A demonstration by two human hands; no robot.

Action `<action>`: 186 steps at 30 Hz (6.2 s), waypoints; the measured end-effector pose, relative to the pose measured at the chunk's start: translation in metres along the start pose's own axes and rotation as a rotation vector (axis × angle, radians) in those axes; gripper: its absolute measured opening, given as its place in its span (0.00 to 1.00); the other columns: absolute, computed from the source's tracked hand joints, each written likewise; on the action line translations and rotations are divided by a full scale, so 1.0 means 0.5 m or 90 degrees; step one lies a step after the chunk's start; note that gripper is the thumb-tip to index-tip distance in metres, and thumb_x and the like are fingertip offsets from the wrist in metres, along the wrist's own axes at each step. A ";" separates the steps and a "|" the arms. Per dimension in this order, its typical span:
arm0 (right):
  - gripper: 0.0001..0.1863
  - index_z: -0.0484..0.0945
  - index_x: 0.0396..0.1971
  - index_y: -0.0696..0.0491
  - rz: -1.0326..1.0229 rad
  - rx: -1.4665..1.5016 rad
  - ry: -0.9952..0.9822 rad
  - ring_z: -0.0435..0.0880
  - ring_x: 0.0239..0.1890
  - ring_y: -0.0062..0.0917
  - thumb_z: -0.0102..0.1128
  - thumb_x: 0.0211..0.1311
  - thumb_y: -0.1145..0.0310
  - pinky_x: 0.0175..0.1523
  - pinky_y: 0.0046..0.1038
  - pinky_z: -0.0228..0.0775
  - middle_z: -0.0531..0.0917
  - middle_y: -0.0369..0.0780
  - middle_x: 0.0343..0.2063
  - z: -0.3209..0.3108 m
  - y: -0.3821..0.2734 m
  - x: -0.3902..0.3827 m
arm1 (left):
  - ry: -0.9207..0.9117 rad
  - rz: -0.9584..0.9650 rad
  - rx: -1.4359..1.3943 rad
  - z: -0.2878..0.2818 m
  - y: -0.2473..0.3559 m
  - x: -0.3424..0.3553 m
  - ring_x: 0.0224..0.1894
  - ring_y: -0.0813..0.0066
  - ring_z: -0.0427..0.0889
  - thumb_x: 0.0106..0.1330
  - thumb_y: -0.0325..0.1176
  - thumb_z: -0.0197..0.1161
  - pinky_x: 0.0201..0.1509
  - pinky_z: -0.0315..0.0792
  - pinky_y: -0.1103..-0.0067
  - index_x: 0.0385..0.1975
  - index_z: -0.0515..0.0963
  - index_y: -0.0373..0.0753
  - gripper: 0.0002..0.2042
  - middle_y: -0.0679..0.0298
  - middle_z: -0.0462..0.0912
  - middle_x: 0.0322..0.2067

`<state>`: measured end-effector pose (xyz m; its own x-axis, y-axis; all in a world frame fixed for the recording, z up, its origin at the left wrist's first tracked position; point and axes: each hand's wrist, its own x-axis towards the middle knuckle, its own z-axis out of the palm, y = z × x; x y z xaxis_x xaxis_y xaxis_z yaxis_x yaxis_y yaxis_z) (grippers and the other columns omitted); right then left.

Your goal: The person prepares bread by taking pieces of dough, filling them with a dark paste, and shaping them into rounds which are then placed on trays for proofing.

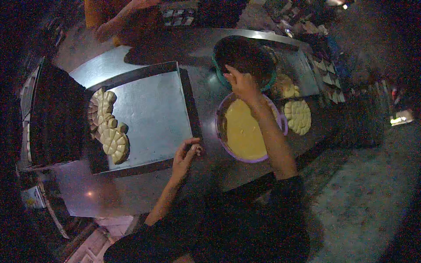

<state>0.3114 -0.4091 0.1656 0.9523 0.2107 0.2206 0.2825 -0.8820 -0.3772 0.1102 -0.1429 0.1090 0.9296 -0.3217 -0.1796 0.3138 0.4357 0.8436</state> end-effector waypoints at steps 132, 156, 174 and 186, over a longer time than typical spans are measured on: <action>0.15 0.82 0.42 0.59 -0.110 0.848 -0.053 0.81 0.48 0.23 0.71 0.53 0.80 0.54 0.24 0.74 0.82 0.39 0.43 -0.085 -0.408 -0.467 | 0.278 0.516 0.105 0.206 0.087 -0.285 0.47 0.72 0.78 0.73 0.48 0.54 0.51 0.72 0.76 0.50 0.74 0.33 0.21 0.61 0.78 0.42; 0.15 0.79 0.52 0.59 0.003 0.510 0.043 0.82 0.45 0.18 0.58 0.68 0.70 0.48 0.23 0.76 0.84 0.40 0.44 -0.133 -0.133 -0.241 | 0.118 0.306 0.021 0.170 -0.076 -0.056 0.60 0.64 0.72 0.74 0.58 0.44 0.59 0.71 0.70 0.53 0.74 0.30 0.32 0.56 0.65 0.59; 0.25 0.76 0.55 0.56 0.282 0.237 -0.136 0.76 0.40 0.18 0.47 0.74 0.50 0.48 0.23 0.68 0.82 0.37 0.39 0.008 0.084 0.053 | 0.037 0.056 -0.026 -0.039 0.018 0.057 0.47 0.78 0.75 0.73 0.34 0.54 0.54 0.70 0.78 0.58 0.71 0.36 0.16 0.63 0.77 0.41; 0.20 0.70 0.58 0.59 0.110 0.853 -0.110 0.81 0.46 0.21 0.58 0.67 0.75 0.51 0.23 0.74 0.81 0.40 0.46 -0.001 -0.327 -0.238 | 0.102 -0.137 -0.441 0.047 0.157 -0.034 0.47 0.78 0.77 0.72 0.48 0.57 0.50 0.69 0.79 0.51 0.75 0.36 0.21 0.63 0.79 0.49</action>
<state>0.1520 -0.2903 0.2015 0.9609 0.2768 0.0046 -0.0411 0.1593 -0.9864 0.1145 -0.1233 0.1901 0.8343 -0.3566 -0.4205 0.4928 0.8243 0.2787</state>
